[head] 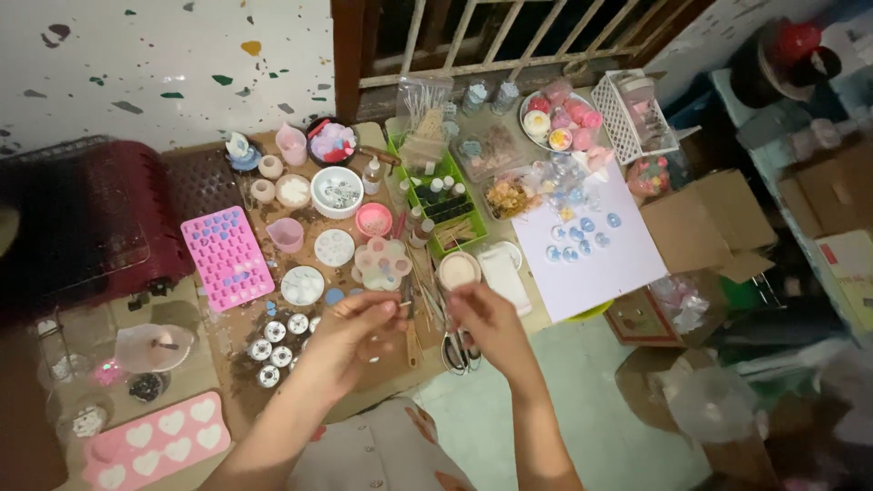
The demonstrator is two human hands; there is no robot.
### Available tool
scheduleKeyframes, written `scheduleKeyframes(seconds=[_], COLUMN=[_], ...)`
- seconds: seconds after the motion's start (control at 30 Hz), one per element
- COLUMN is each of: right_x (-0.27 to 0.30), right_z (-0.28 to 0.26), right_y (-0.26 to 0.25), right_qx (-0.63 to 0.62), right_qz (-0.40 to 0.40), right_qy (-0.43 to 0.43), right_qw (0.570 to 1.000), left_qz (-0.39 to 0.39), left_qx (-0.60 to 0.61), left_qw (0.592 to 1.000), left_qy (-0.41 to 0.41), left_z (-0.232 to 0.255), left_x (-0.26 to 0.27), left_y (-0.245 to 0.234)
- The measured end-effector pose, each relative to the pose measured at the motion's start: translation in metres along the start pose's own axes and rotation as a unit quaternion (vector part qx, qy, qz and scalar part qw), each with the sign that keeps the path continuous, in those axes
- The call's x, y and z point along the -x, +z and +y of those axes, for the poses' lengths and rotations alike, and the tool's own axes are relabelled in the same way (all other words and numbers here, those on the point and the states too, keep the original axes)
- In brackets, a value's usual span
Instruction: Preparing materials and molds for candle making, including stirring melting wax and arranging decorative elements.
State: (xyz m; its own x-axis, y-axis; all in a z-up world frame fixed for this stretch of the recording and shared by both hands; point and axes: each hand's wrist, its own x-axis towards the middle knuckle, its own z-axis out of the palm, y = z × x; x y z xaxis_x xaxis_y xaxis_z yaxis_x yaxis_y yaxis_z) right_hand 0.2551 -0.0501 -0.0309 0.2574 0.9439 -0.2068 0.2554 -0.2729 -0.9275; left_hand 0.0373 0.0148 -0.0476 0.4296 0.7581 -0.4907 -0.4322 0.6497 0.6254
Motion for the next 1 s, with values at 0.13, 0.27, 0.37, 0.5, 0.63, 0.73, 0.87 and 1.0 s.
scheduleKeyframes(seconds=[0.13, 0.27, 0.37, 0.5, 0.63, 0.73, 0.87, 1.0], right_x=[-0.041, -0.032, -0.033, -0.042, -0.044, -0.05, -0.048, -0.029], right_z=[0.228, 0.322, 0.344, 0.373, 0.361, 0.372, 0.378, 0.279], right_y=[0.012, 0.034, 0.04, 0.043, 0.042, 0.038, 0.029, 0.023], right_qx=[0.322, 0.43, 0.451, 0.51, 0.468, 0.467, 0.423, 0.276], right_qz=[0.045, 0.021, 0.047, 0.084, 0.066, 0.079, 0.092, 0.12], right_qy=[-0.075, 0.09, 0.097, 0.103, 0.145, 0.162, 0.134, 0.054], right_qw=[0.943, 0.898, 0.886, 0.849, 0.869, 0.865, 0.891, 0.952], left_qz=[-0.06, -0.082, -0.061, -0.052, -0.036, -0.014, -0.033, -0.128], left_qx=[0.079, 0.13, 0.158, 0.229, 0.232, 0.26, 0.284, 0.297], left_qw=[0.993, 0.985, 0.982, 0.963, 0.966, 0.96, 0.957, 0.945], left_qy=[-0.064, -0.076, -0.086, -0.129, -0.111, -0.099, -0.04, 0.045], left_z=[0.003, 0.008, 0.012, 0.016, 0.018, 0.016, 0.016, 0.01], left_x=[0.001, 0.006, 0.011, 0.012, 0.01, 0.006, 0.001, -0.007], left_y=[-0.012, -0.009, -0.007, -0.006, -0.006, -0.01, -0.014, -0.025])
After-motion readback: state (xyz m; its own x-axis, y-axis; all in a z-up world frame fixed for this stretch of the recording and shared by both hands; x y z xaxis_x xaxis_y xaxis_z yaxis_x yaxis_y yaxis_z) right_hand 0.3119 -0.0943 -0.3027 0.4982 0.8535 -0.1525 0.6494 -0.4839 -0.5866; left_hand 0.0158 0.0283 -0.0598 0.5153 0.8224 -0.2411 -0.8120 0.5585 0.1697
